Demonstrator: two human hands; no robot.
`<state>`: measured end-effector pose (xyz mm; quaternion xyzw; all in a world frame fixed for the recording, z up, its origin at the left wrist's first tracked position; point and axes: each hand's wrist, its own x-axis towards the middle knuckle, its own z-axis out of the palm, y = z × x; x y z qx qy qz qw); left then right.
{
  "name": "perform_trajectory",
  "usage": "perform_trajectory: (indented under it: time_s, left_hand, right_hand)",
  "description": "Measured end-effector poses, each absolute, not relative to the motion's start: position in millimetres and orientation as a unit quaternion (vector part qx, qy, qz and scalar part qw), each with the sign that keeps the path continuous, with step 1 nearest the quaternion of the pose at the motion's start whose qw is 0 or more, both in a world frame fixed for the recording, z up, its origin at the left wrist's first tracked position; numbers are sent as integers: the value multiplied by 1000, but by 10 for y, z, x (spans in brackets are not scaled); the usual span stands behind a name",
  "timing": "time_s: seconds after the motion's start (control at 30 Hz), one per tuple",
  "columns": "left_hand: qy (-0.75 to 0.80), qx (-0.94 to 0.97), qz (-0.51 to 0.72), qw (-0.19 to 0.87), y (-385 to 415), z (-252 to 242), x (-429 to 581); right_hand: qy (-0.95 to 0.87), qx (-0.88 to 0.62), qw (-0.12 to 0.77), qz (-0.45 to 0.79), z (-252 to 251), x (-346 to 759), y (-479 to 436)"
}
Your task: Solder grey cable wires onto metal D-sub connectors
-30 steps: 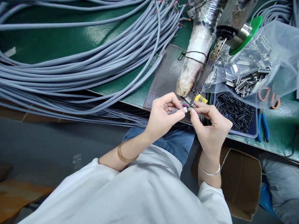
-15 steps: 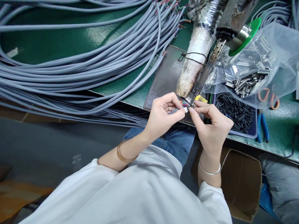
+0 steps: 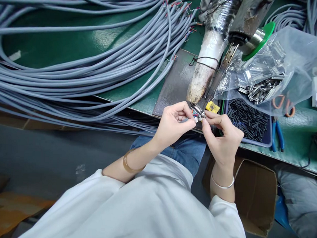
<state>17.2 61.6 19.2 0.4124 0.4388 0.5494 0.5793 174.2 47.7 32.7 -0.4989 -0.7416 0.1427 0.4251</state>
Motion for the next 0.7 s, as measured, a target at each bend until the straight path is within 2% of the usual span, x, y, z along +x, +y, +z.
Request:
perform_trajectory:
  time_s: [0.33,0.5,0.6,0.7]
  left_hand:
    - [427,473,504,583,454,124,147]
    - [376,636,330,587,238,-37,31]
    - [364,759,199,502,86,-211,-105]
    - [379,801,148,440,15,-314,-280]
  right_hand:
    - [-723,-525,420,161,365,1780,299]
    - [-617,-588,497,165,490,1868,162]
    - [-600,-599,502,171,567,1863,123]
    - [-615,-589,495,172,608,1766,149]
